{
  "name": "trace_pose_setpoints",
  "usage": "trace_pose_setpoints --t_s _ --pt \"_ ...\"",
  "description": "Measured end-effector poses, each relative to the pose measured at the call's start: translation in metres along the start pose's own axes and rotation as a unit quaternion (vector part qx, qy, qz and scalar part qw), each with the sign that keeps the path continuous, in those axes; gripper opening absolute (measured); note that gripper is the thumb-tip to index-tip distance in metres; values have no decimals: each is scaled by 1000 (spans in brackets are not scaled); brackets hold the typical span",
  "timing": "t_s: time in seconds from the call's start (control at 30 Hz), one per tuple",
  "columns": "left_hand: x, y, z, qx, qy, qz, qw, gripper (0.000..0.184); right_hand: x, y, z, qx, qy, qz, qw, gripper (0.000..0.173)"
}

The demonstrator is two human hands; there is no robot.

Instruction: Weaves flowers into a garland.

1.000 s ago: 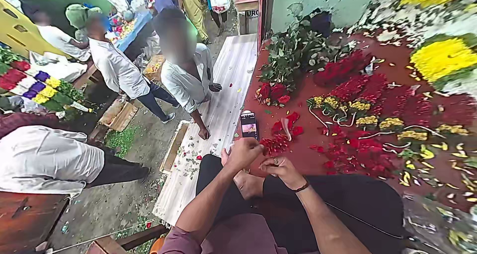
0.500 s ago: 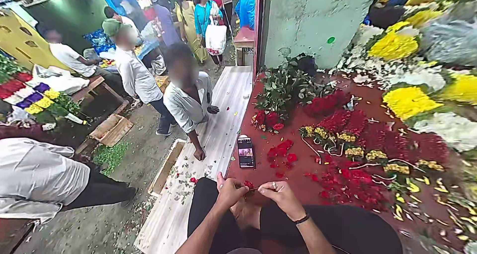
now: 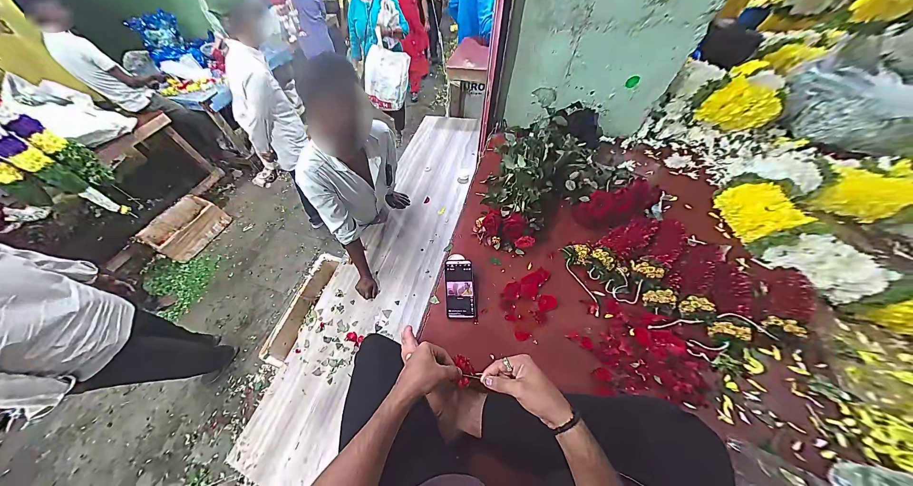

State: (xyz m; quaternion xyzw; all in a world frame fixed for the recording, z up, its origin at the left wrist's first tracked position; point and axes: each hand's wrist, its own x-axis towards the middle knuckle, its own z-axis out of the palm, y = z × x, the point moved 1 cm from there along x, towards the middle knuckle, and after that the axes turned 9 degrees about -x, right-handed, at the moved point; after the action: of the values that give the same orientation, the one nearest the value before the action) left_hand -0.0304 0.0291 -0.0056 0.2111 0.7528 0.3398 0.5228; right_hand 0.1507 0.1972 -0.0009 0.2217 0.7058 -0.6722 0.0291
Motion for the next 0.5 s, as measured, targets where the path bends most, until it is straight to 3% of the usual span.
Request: trace_pose_setpoints --t_s 0.5 --pt "-1 -2 -4 -30 -29 61 997 19 -3 -2 -11 15 28 55 998 7"
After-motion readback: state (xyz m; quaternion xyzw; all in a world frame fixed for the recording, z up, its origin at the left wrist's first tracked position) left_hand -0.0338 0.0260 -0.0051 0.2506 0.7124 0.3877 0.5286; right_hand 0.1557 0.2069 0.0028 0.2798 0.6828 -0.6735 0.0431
